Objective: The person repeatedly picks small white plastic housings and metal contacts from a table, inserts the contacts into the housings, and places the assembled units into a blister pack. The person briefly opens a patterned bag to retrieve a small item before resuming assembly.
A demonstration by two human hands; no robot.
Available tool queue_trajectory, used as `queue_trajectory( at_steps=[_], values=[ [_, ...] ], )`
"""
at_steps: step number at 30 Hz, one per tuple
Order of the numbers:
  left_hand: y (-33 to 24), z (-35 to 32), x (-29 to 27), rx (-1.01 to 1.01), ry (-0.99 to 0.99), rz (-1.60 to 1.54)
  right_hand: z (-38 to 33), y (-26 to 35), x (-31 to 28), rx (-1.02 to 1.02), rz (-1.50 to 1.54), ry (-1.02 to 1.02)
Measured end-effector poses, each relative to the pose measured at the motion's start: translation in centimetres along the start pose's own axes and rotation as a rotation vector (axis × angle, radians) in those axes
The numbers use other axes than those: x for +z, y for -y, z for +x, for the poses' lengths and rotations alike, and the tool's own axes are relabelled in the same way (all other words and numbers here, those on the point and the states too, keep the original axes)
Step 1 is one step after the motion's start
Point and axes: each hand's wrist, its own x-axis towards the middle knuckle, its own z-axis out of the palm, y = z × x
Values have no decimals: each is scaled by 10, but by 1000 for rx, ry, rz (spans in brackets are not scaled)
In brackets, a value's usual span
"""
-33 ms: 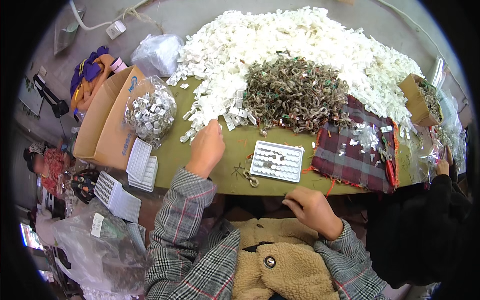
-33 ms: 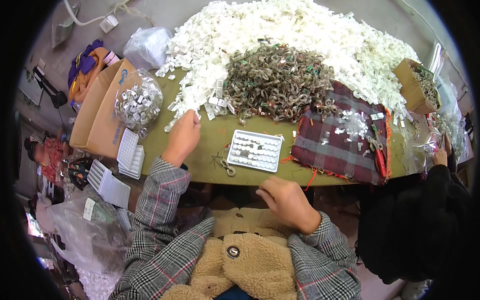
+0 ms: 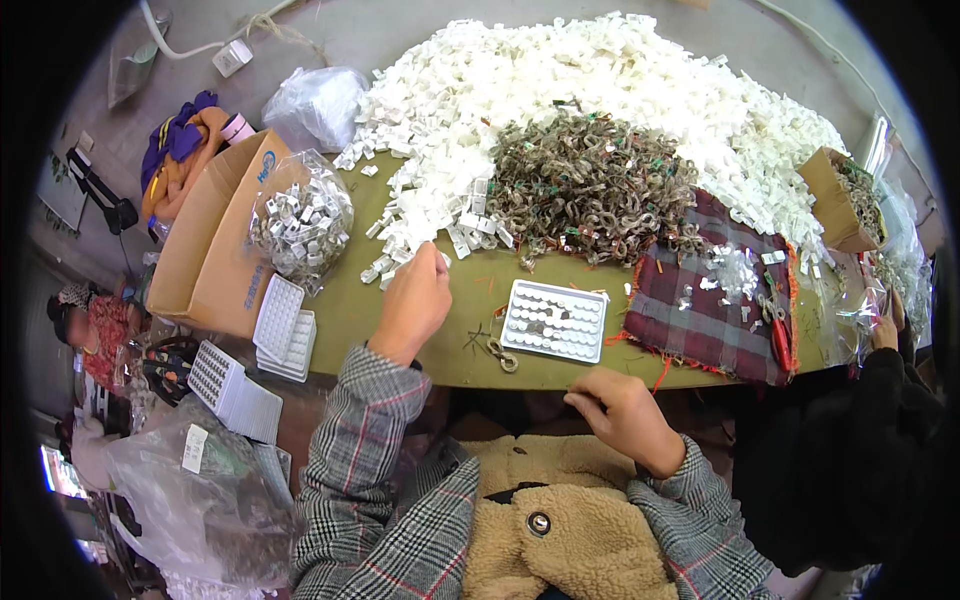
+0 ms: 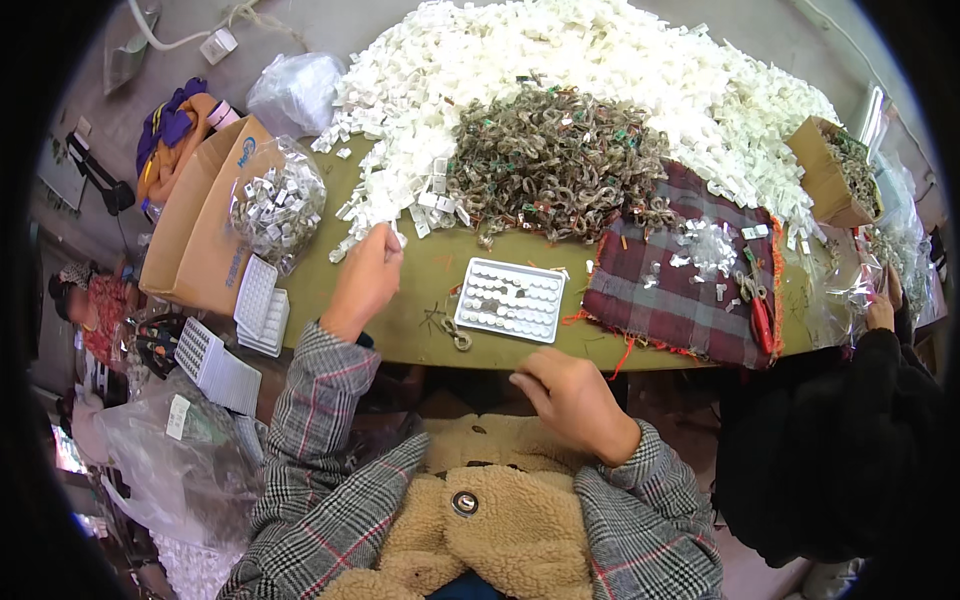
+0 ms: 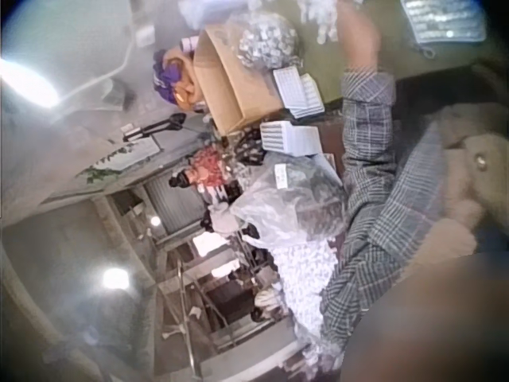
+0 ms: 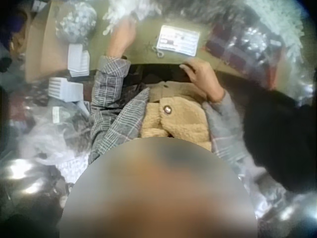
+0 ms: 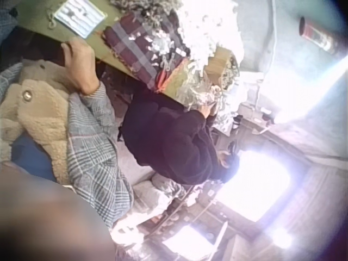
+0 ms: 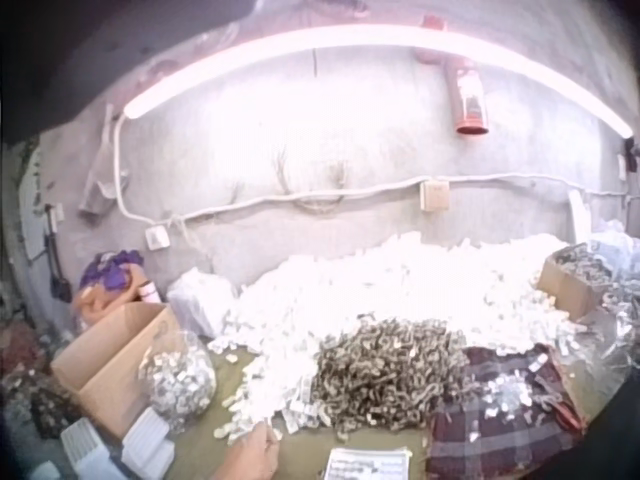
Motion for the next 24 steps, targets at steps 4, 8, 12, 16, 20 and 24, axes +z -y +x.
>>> queue_trajectory(
  at_steps=[4,8,12,16,20,24],
  values=[
    [-8,-31,-11,-144,70,-186,14,5,6,59,130,-35],
    [1,-36,-2,91,-103,81,17,7,15,11,112,-2],
    [-9,-37,5,100,-82,-56,16,6,20,-10,98,-8],
    [-44,-57,-5,9,113,-467,20,6,17,111,182,-19],
    [-65,-79,-20,-216,498,-1036,28,9,15,344,725,-79],
    [-61,-90,-16,-199,614,-1221,30,8,20,419,1024,118]
  ],
)
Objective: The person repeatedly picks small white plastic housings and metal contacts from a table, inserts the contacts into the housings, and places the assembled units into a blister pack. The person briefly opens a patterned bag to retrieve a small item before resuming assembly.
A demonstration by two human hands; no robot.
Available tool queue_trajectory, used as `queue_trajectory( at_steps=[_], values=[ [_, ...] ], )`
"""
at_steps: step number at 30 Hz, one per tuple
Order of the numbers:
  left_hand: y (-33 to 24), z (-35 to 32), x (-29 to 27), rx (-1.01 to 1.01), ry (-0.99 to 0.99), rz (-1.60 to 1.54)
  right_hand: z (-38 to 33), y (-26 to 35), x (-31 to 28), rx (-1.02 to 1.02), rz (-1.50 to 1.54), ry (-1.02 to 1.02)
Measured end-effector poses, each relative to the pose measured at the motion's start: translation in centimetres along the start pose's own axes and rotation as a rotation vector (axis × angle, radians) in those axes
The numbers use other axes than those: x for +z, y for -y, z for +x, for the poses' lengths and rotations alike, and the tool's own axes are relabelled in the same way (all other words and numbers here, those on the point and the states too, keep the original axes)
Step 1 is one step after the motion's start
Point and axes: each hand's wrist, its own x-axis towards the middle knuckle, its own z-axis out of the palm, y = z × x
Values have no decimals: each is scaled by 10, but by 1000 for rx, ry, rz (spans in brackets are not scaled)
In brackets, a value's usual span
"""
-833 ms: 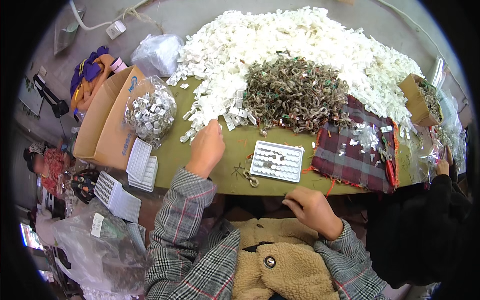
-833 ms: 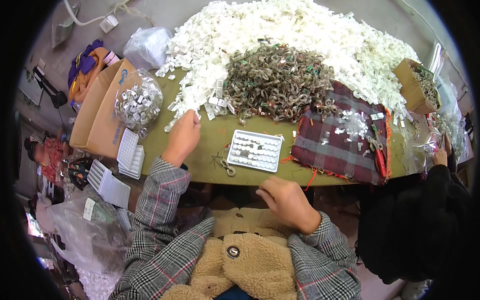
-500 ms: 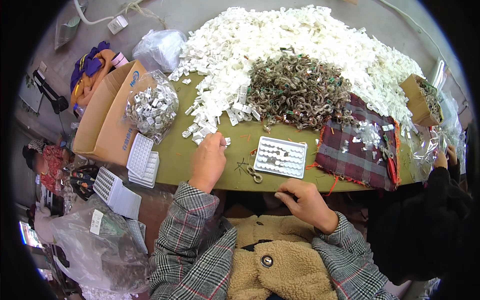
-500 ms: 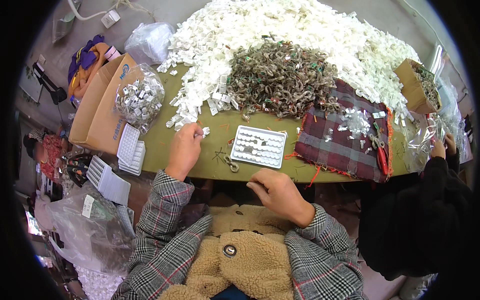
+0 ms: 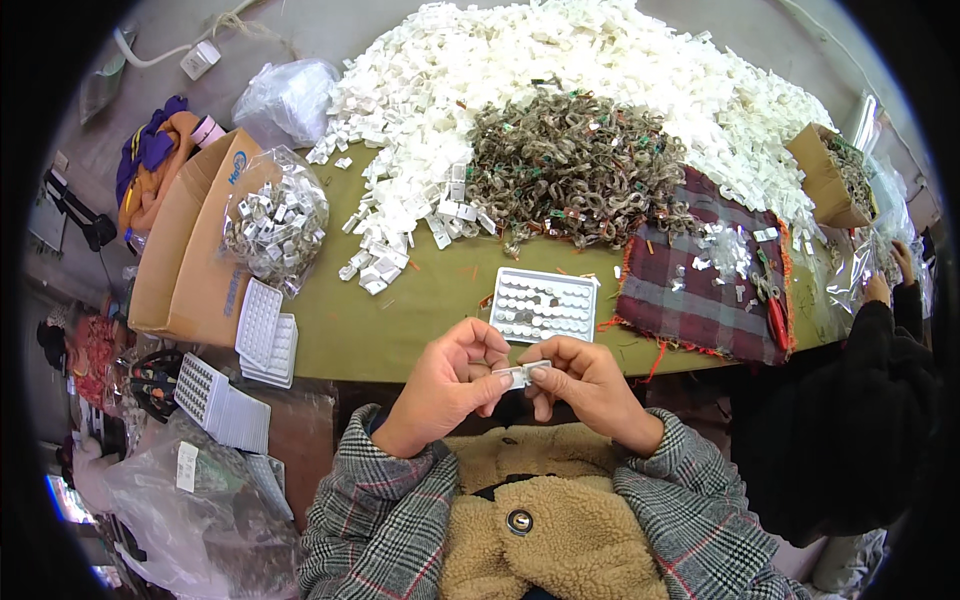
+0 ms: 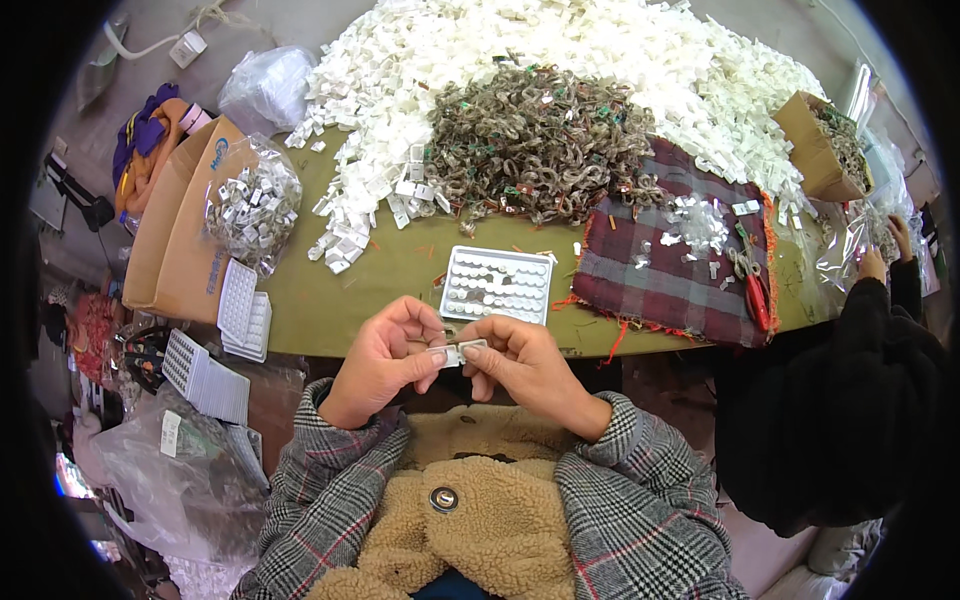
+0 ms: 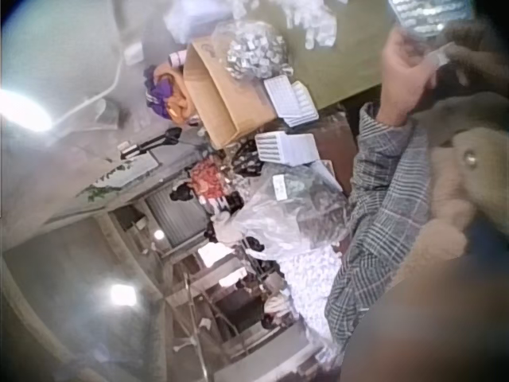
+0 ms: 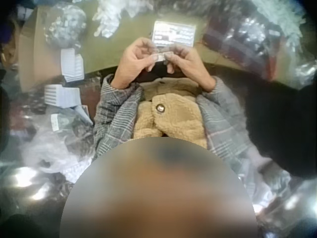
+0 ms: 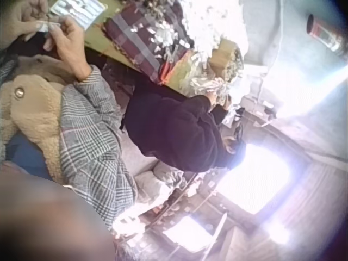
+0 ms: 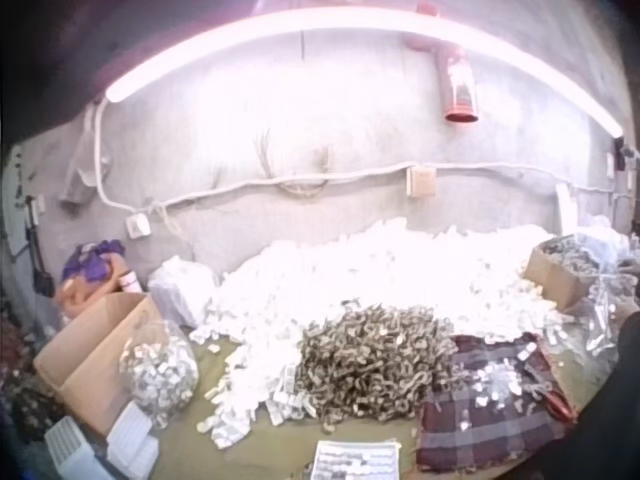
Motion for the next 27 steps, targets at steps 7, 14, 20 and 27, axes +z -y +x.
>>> queue_trajectory(
  at_steps=[7,14,20,27],
  values=[
    [48,-12,12,200,-68,-35,-5,-18,12,195,303,51],
    [38,-12,-8,186,-145,-110,-1,-18,17,108,22,124],
    [26,35,-34,387,-491,956,2,-20,15,78,-168,58],
    [37,67,-31,241,-514,977,1,-18,3,66,-338,87]
  ],
)
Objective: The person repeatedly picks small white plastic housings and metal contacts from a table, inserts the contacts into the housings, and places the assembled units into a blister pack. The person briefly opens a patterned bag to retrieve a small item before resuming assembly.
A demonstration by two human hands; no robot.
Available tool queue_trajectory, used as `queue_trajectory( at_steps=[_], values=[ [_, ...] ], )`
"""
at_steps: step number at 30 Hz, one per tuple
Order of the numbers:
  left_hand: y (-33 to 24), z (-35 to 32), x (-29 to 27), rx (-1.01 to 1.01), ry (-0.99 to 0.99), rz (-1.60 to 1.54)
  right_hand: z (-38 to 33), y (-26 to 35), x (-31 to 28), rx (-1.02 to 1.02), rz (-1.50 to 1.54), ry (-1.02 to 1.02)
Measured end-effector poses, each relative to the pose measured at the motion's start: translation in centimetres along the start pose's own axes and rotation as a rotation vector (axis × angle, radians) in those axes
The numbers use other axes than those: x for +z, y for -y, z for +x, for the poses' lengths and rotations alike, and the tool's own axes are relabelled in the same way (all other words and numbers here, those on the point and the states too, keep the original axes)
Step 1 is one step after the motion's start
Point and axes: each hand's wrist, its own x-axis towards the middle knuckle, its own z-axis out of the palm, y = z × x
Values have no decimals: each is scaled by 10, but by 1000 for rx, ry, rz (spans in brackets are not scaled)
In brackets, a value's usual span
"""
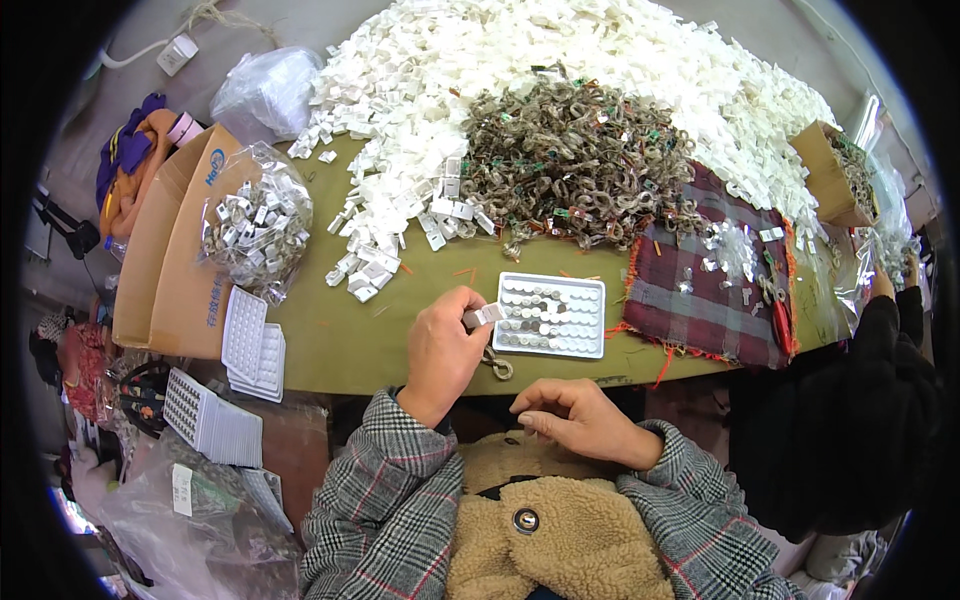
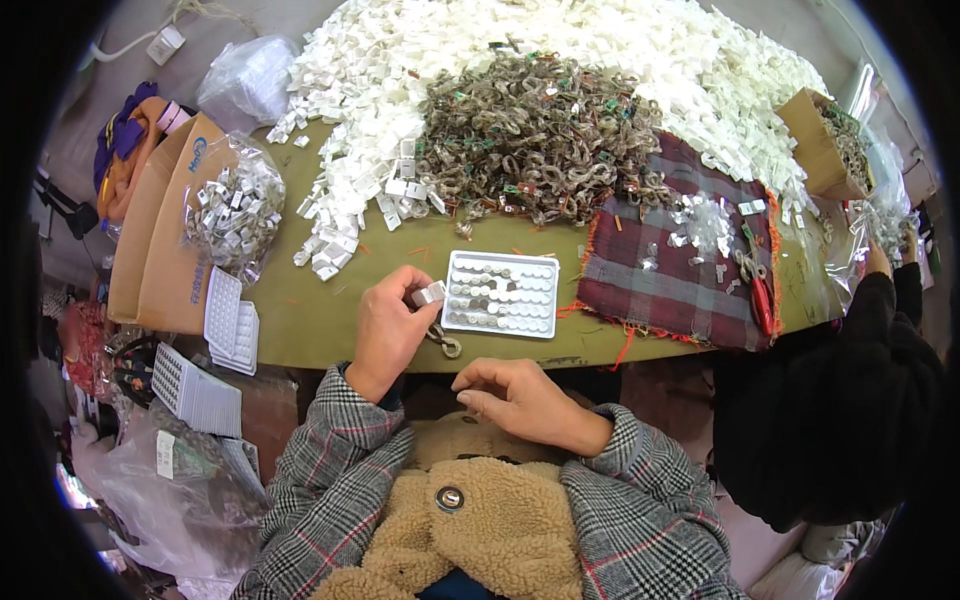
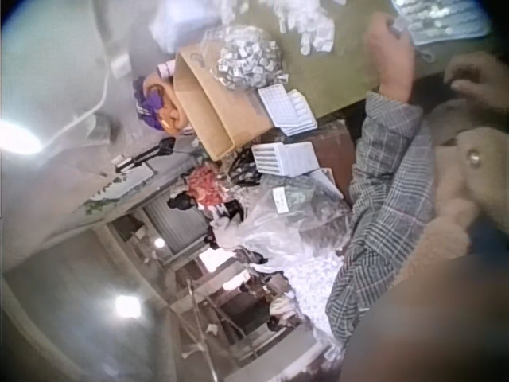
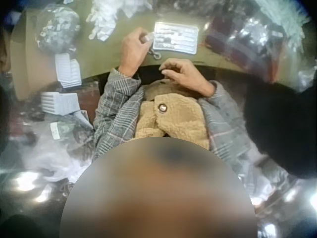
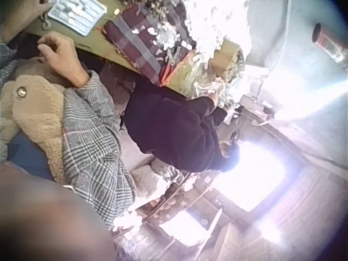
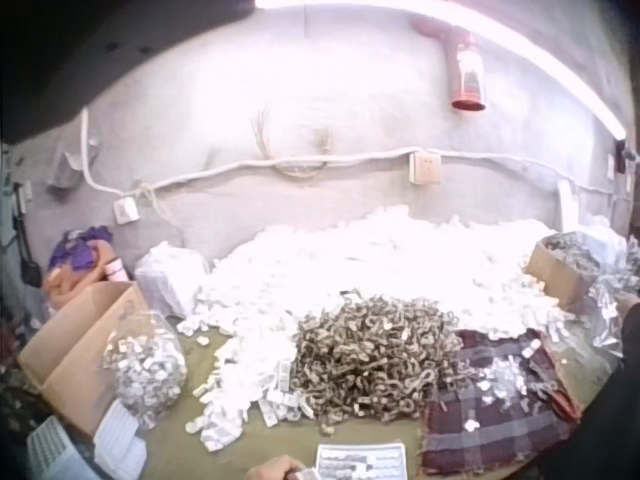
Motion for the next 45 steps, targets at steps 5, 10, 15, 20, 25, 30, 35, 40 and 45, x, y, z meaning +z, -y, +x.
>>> queue_trajectory(
  at_steps=[5,10,15,20,25,30,35,40,45],
  values=[
    [4,-3,4,98,-49,117,3,-3,-4,22,-35,-3],
    [11,-1,-18,-137,114,-245,1,-2,-7,-71,-89,-61],
    [1,-26,-57,-569,361,-1090,8,7,-8,-122,78,-199],
    [-9,-57,-54,-653,532,-1297,23,6,5,-107,268,-99],
    [-1,-72,-41,-740,619,-1431,17,-3,14,-164,410,35],
    [-2,-79,-28,-761,679,-1485,10,-11,6,-370,203,-13],
    [-21,-88,-24,-687,717,-1315,4,-14,3,-503,244,34],
    [-29,-77,-28,-486,284,-987,0,-8,-4,-310,471,63],
    [-32,-71,-31,-11,368,-922,-2,1,-7,-45,526,225]
  ],
)
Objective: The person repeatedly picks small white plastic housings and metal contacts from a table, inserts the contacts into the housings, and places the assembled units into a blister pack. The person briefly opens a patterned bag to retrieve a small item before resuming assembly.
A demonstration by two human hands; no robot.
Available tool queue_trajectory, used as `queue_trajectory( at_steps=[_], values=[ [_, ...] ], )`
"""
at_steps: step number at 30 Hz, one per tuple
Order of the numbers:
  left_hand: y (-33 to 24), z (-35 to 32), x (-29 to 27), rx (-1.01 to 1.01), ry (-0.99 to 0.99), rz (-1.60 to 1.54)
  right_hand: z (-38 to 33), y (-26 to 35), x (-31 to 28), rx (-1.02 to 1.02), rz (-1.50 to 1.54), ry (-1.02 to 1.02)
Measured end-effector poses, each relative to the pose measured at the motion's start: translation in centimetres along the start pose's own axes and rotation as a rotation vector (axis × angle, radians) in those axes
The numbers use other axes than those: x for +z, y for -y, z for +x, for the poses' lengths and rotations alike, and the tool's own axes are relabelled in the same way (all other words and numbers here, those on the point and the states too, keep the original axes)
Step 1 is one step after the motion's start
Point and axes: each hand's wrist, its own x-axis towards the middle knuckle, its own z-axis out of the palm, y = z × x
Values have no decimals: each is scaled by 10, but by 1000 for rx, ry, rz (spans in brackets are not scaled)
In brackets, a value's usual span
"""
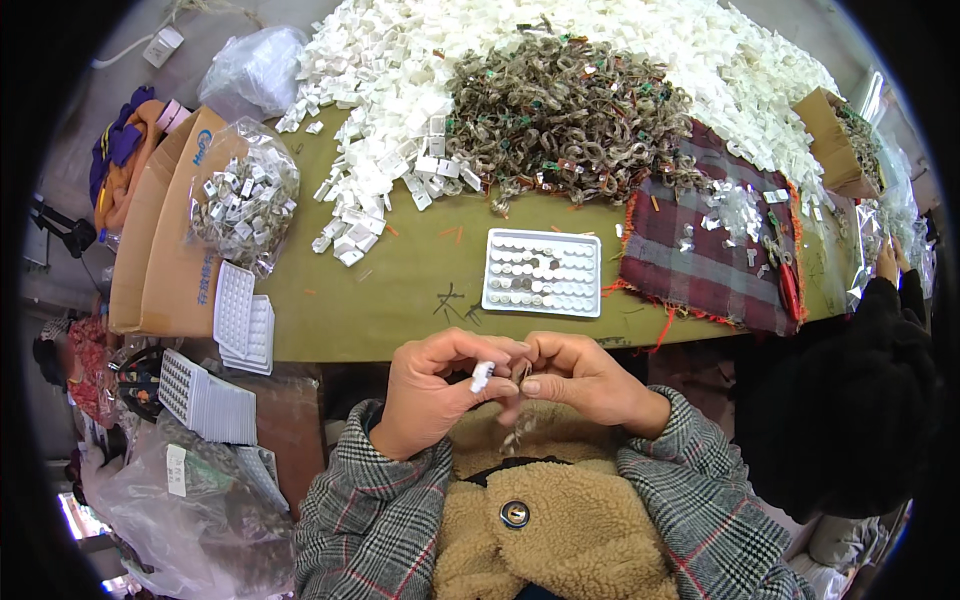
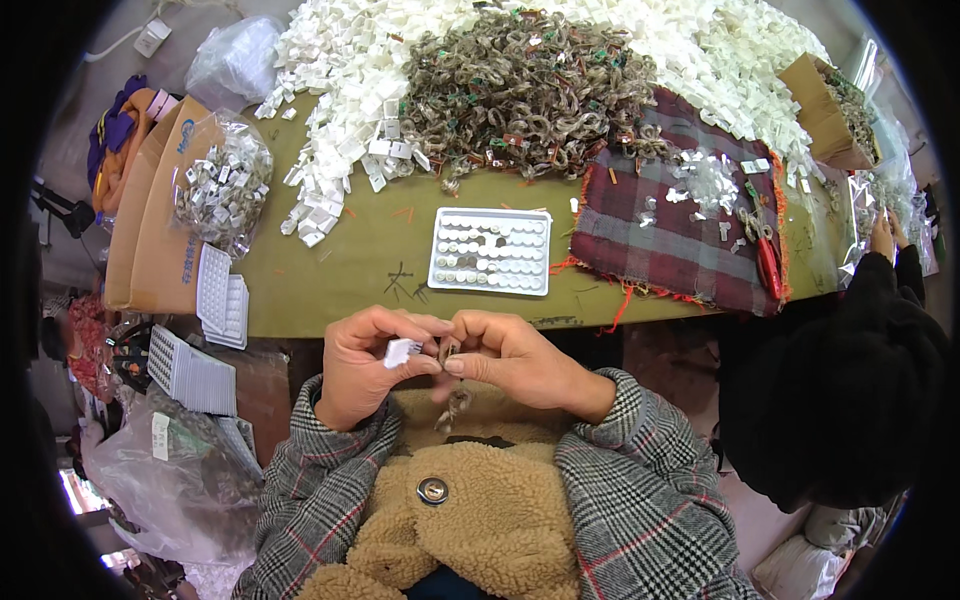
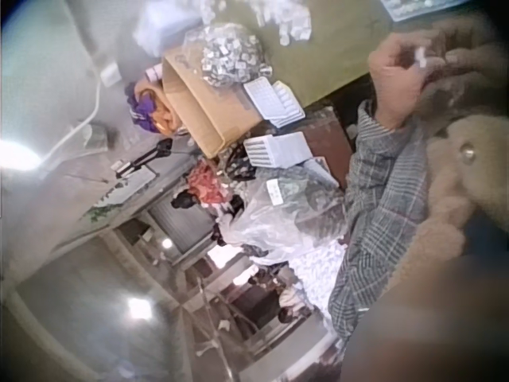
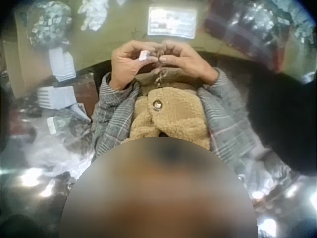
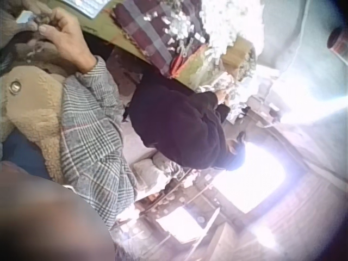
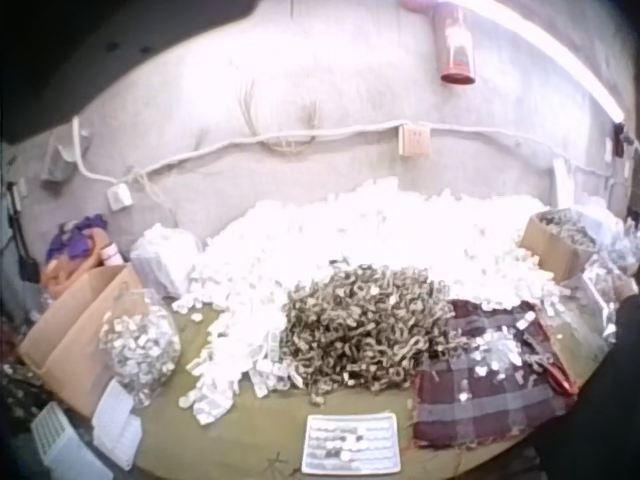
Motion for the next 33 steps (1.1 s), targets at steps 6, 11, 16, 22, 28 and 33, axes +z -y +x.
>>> queue_trajectory(
  at_steps=[6,11,16,22,28,33],
  values=[
    [-3,9,-9,-56,162,199,-2,9,-6,245,-71,0],
    [-4,10,-14,-57,282,337,0,13,-11,456,-68,-2],
    [4,6,-14,-12,223,373,-2,12,-10,495,-157,-116],
    [13,-2,-7,8,13,201,-6,2,-8,274,166,-244],
    [18,-9,-1,-169,-236,-147,-9,-1,-3,55,208,-393],
    [33,-17,7,-206,-255,-200,-11,-4,16,-94,37,-322]
  ],
)
